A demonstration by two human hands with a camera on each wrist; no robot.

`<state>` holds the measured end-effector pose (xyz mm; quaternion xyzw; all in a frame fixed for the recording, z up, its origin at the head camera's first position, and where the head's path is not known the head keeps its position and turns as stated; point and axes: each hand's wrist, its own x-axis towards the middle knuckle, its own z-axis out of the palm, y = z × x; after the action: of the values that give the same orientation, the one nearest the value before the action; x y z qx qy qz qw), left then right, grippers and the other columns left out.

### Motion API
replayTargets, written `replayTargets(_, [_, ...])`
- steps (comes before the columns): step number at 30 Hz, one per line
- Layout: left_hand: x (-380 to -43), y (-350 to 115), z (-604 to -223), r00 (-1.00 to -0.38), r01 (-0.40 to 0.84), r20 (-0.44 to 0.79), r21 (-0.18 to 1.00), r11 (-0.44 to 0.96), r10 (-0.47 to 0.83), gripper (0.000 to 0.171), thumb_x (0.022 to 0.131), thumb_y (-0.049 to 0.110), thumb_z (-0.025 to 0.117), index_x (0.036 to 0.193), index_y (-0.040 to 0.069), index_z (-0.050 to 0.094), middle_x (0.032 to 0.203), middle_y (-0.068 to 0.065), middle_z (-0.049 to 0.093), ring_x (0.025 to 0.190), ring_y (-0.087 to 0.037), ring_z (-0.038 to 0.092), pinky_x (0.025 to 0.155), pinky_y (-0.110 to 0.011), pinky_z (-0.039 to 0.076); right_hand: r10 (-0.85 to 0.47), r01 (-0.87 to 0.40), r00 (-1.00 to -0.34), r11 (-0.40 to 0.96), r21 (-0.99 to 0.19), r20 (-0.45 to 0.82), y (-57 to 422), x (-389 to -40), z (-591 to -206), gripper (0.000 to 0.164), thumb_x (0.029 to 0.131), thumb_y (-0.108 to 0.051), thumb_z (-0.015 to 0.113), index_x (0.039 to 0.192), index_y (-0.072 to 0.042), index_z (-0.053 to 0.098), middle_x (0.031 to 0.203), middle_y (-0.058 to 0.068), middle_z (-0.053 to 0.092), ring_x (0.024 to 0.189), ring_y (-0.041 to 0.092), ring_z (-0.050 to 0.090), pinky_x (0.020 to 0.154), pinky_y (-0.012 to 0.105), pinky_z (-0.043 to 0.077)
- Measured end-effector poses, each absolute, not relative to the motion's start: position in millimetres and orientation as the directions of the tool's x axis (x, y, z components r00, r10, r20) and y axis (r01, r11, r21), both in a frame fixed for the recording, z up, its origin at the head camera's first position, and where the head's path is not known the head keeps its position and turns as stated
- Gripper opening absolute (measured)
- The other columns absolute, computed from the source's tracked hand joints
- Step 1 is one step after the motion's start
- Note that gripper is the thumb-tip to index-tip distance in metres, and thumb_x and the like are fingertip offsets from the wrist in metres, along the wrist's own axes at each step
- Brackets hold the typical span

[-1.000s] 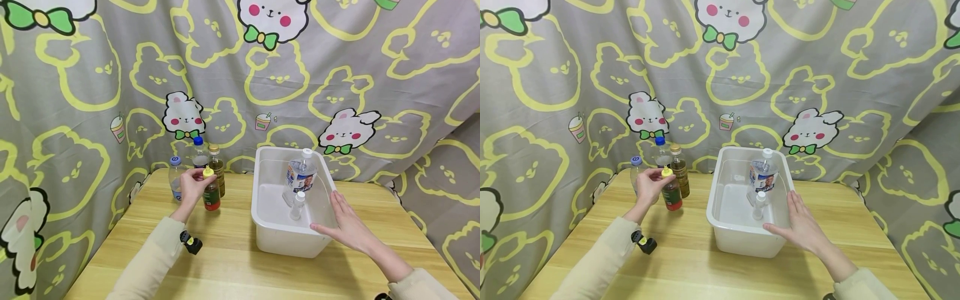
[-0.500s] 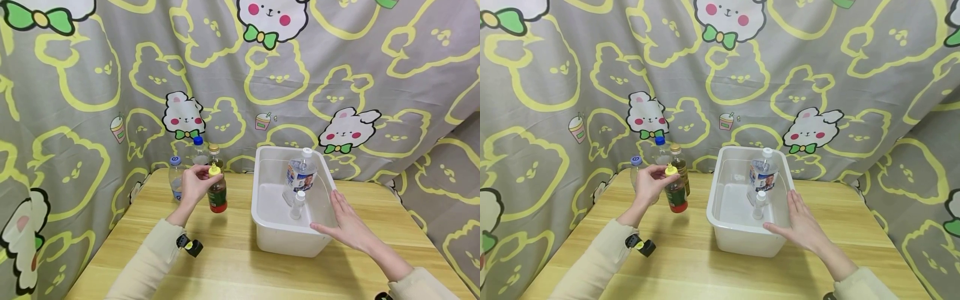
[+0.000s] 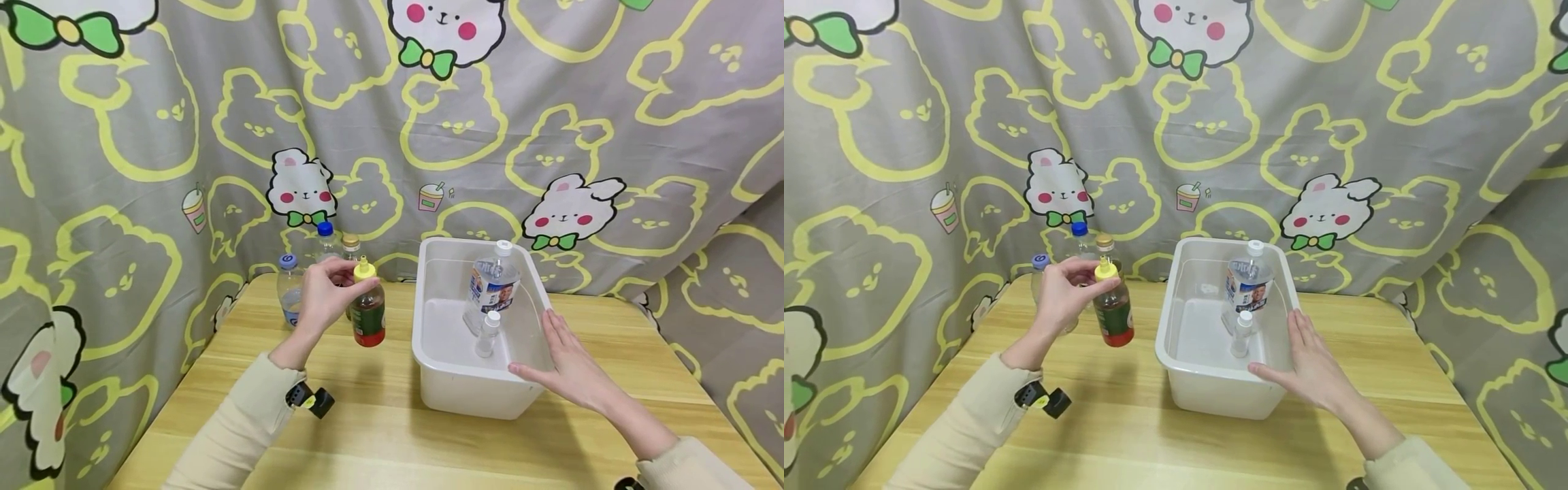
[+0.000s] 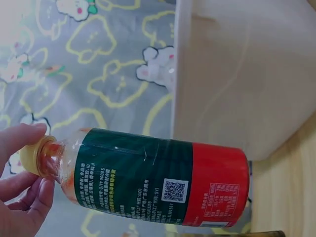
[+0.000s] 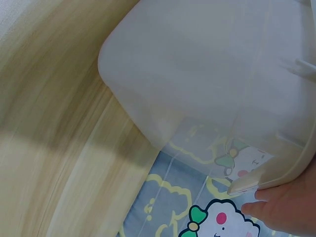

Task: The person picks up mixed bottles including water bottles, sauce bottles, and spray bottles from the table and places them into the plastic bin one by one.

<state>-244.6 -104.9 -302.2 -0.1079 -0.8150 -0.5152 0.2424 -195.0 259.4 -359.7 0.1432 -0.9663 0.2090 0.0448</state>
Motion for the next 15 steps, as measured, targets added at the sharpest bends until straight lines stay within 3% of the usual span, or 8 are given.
replayTargets(15, [-229,-87,-264,-0.829,0.522,0.558,0.756,0.395,0.029,0.034,0.066,0.022,0.079,0.09,0.002,0.069,0.08,-0.004,0.059,0.064,-0.013,0.059,0.06,-0.027,0.051,-0.255,-0.293,-0.956,0.873,-0.39,0.146,260,-196,-359,0.105,0.075,-0.053,0.061,0.137,0.01,0.004,0.142,0.028,0.001,0.13,0.04,-0.002,0.096,0.062,0.014])
